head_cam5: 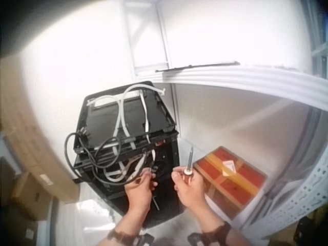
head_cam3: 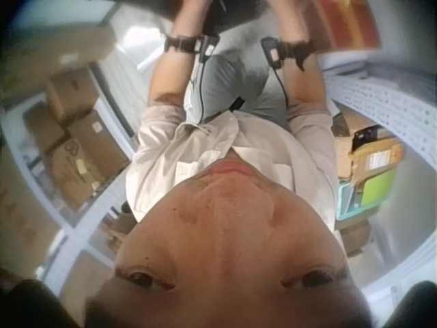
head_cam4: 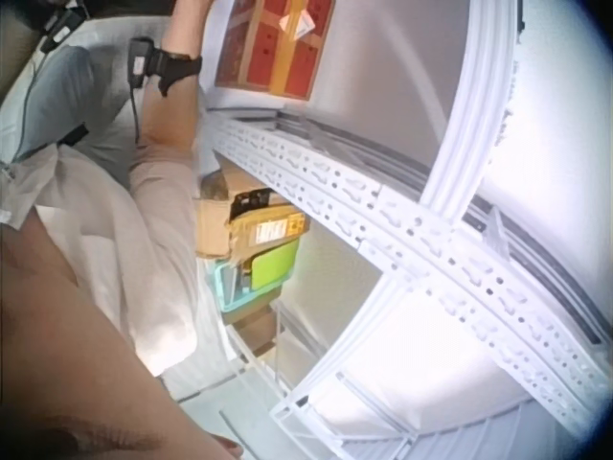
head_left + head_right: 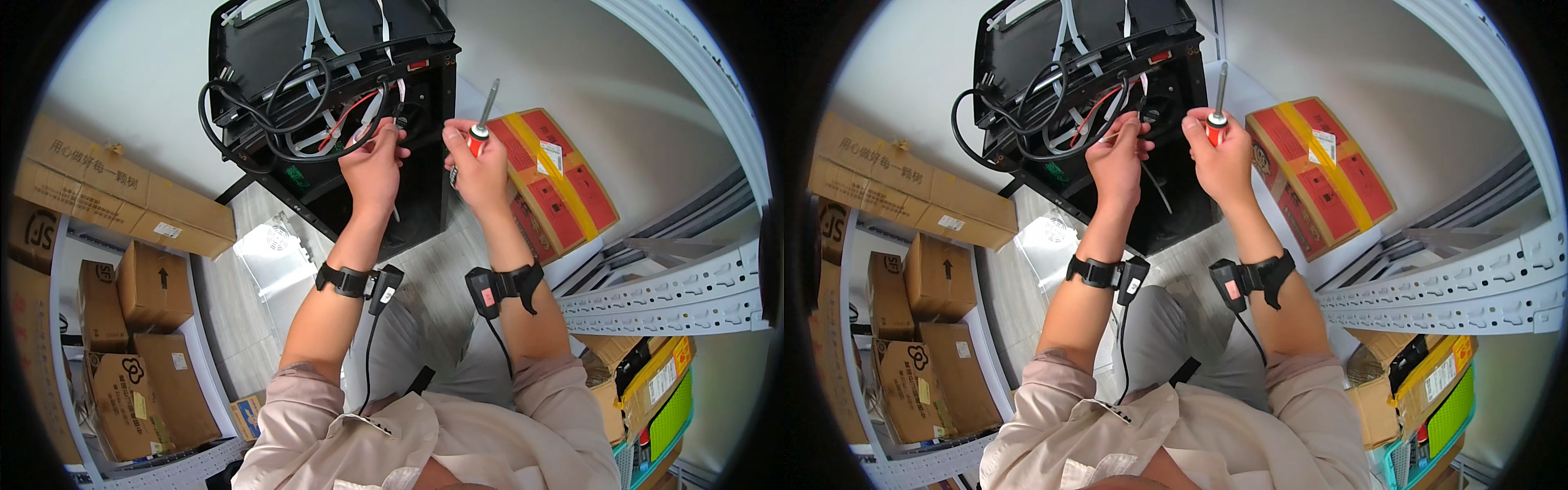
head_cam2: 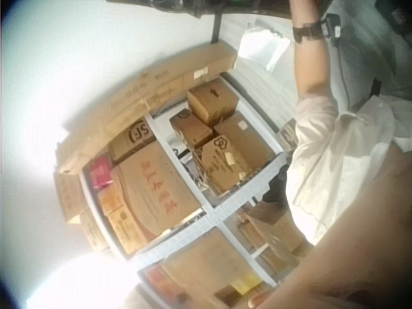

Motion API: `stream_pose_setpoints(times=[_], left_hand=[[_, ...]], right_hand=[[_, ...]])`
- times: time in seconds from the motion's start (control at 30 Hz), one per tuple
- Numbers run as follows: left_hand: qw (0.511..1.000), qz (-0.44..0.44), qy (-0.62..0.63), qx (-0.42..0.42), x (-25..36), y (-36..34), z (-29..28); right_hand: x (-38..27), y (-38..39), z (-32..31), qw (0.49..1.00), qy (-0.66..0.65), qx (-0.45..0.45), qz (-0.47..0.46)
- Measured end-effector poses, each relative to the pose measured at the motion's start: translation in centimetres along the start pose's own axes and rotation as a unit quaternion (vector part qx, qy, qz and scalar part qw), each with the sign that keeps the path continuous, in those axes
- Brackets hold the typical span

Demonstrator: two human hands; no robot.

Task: The person unscrews fasteners from the side and rear panels of an appliance using a screwdriver, removes the rear panel, and handles the internal wiring.

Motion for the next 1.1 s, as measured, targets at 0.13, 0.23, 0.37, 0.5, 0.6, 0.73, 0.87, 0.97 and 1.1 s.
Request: stream_pose_setpoints(times=[0.13,0.23,0.37,0.5,0.6,0.73,0.87,0.97,1.1], left_hand=[[0.996,0.075,-0.036,0.035,0.0,0.4,0.9],[0.972,0.164,-0.161,0.048,-0.1,0.2,0.6],[0.931,0.240,-0.268,0.057,0.0,0.2,0.3],[0.918,0.292,-0.260,0.064,0.1,-0.4,-0.5],[0.916,0.284,-0.280,0.052,0.5,0.2,0.1],[0.953,0.216,-0.208,0.032,-0.5,0.0,0.5],[0.987,0.134,-0.087,0.021,-0.8,0.0,1.4],[0.995,0.090,-0.039,0.036,-0.8,-0.5,1.5],[0.999,0.017,-0.005,0.032,-0.7,-0.8,1.6]], right_hand=[[1.1,-1.7,2.1,0.999,-0.012,-0.003,0.031],[1.9,-2.3,3.1,0.998,-0.032,-0.016,0.056],[2.6,-3.5,3.4,0.996,-0.052,-0.023,0.074],[2.5,-4.2,3.8,0.994,-0.054,-0.050,0.083],[2.9,-4.7,3.2,0.984,-0.126,-0.074,0.106],[3.1,-4.8,3.2,0.970,-0.184,-0.084,0.136],[2.9,-5.1,3.3,0.968,-0.185,-0.087,0.148],[3.2,-5.3,3.3,0.967,-0.180,-0.101,0.149],[3.4,-5.3,3.4,0.963,-0.188,-0.124,0.149]])
Point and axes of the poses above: each hand's wrist, its own y-axis away from the middle knuckle, its own z-axis out of the palm, x = y × z, the point moved 3 cm from there along -y, towards the middle knuckle, and after that the axes turned 8 degrees about -y, right-handed, at the moved point
